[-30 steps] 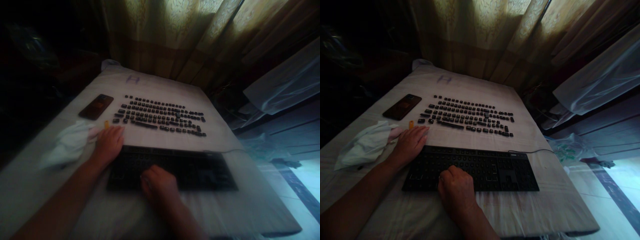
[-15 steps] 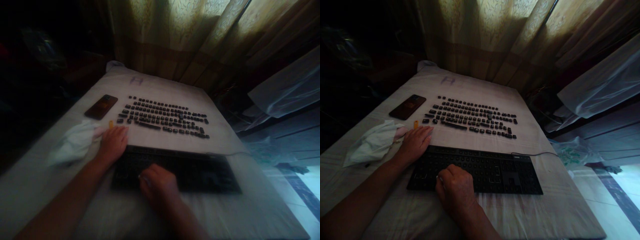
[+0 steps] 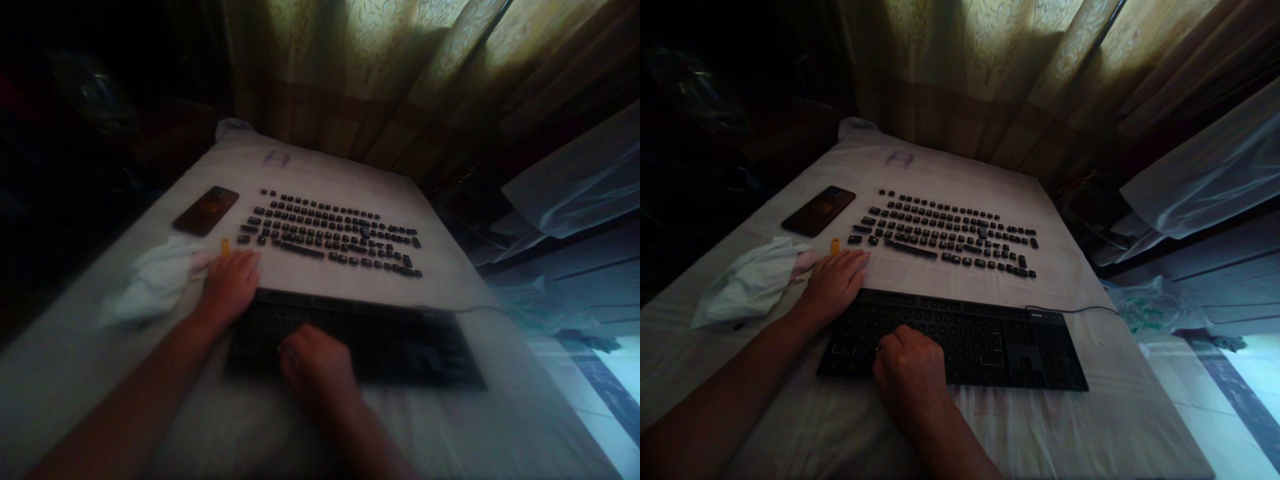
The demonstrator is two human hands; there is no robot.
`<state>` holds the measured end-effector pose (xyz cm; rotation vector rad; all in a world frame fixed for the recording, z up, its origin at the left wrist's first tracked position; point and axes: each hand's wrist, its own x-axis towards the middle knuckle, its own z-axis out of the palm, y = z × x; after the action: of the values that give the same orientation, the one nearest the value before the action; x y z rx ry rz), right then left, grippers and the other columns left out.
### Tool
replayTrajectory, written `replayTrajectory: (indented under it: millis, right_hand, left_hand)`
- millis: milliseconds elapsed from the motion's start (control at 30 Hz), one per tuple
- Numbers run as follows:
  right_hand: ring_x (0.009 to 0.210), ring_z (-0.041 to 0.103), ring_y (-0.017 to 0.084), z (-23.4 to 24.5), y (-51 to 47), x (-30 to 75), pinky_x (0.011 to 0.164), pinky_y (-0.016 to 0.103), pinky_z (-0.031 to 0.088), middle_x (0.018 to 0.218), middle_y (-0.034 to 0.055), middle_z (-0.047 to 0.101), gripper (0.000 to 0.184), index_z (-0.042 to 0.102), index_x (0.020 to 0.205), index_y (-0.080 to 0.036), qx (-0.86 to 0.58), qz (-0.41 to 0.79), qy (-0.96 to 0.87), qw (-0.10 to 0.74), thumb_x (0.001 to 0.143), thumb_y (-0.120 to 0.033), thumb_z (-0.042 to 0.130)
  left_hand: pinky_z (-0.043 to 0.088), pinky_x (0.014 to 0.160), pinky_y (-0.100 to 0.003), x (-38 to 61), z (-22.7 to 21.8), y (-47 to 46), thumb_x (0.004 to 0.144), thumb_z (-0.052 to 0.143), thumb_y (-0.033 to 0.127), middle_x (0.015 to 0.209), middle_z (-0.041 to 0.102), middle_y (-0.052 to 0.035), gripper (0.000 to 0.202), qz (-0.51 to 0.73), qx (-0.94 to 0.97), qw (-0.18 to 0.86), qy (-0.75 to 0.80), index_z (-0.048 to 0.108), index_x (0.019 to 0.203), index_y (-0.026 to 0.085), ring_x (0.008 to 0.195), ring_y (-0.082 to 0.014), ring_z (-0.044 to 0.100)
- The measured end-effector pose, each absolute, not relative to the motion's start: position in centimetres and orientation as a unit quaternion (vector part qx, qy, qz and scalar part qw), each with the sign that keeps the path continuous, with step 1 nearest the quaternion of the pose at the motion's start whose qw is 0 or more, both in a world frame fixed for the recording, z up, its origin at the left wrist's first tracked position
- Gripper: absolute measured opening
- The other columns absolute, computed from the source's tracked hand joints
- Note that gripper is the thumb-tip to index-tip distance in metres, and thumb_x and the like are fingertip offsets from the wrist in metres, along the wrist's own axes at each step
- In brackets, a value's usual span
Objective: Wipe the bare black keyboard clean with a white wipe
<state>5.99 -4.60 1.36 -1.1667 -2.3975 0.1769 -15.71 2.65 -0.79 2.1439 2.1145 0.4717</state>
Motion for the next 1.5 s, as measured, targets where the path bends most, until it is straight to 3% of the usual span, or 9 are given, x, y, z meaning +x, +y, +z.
replayTrajectory:
  millis: [300, 733, 967, 1200, 1500]
  right_hand:
    - [0.059, 0.061, 0.013, 1.2, -4.8, 6.2, 0.053, 0.025, 0.036, 0.067, -0.0010, 0.065, 0.016, 0.066, 0.069, -0.022, -0.421, 0.083, -0.871, 0.238, 0.076, -0.009, 0.059]
    - [0.060, 0.061, 0.013, 1.2, -4.9, 6.3, 0.055, 0.024, 0.036, 0.068, -0.0002, 0.066, 0.014, 0.066, 0.070, -0.021, -0.430, 0.098, -0.872, 0.212, 0.077, -0.011, 0.061]
    - [0.063, 0.062, 0.014, 0.8, -5.3, 6.9, 0.057, 0.024, 0.039, 0.069, -0.0001, 0.065, 0.015, 0.067, 0.071, -0.021, -0.450, 0.120, -0.853, 0.237, 0.077, -0.009, 0.060]
    - [0.065, 0.065, 0.014, 1.7, -4.7, 8.3, 0.061, 0.022, 0.045, 0.073, 0.0014, 0.068, 0.017, 0.069, 0.078, -0.019, -0.436, 0.173, -0.828, 0.309, 0.086, -0.012, 0.056]
    - [0.062, 0.063, 0.014, 1.4, -5.0, 6.3, 0.058, 0.024, 0.041, 0.070, 0.0001, 0.065, 0.016, 0.068, 0.074, -0.020, -0.406, 0.151, -0.855, 0.284, 0.081, -0.010, 0.058]
  left_hand:
    - [0.037, 0.113, -0.052, -15.8, -0.9, 2.7, 0.094, 0.033, 0.032, 0.142, 0.063, -0.0109, 0.049, 0.157, 0.703, 0.041, 0.692, 0.058, 0.134, 0.020, 0.134, -0.0302, 0.052]
    - [0.035, 0.114, -0.055, -15.3, -0.3, 2.7, 0.094, 0.031, 0.030, 0.144, 0.060, -0.0172, 0.053, 0.142, 0.702, 0.052, 0.696, 0.056, 0.137, 0.011, 0.137, -0.0343, 0.050]
    - [0.035, 0.115, -0.054, -14.8, -0.6, 2.5, 0.096, 0.030, 0.033, 0.145, 0.060, -0.0136, 0.053, 0.143, 0.712, 0.054, 0.686, 0.057, 0.137, 0.014, 0.138, -0.0329, 0.049]
    - [0.033, 0.117, -0.053, -14.5, -0.7, 2.4, 0.096, 0.030, 0.034, 0.144, 0.061, -0.0132, 0.053, 0.146, 0.714, 0.056, 0.682, 0.057, 0.137, 0.014, 0.138, -0.0322, 0.049]
    - [0.031, 0.118, -0.056, -14.0, -0.5, 2.3, 0.097, 0.029, 0.033, 0.145, 0.060, -0.0142, 0.053, 0.146, 0.707, 0.061, 0.689, 0.057, 0.138, 0.014, 0.140, -0.0336, 0.048]
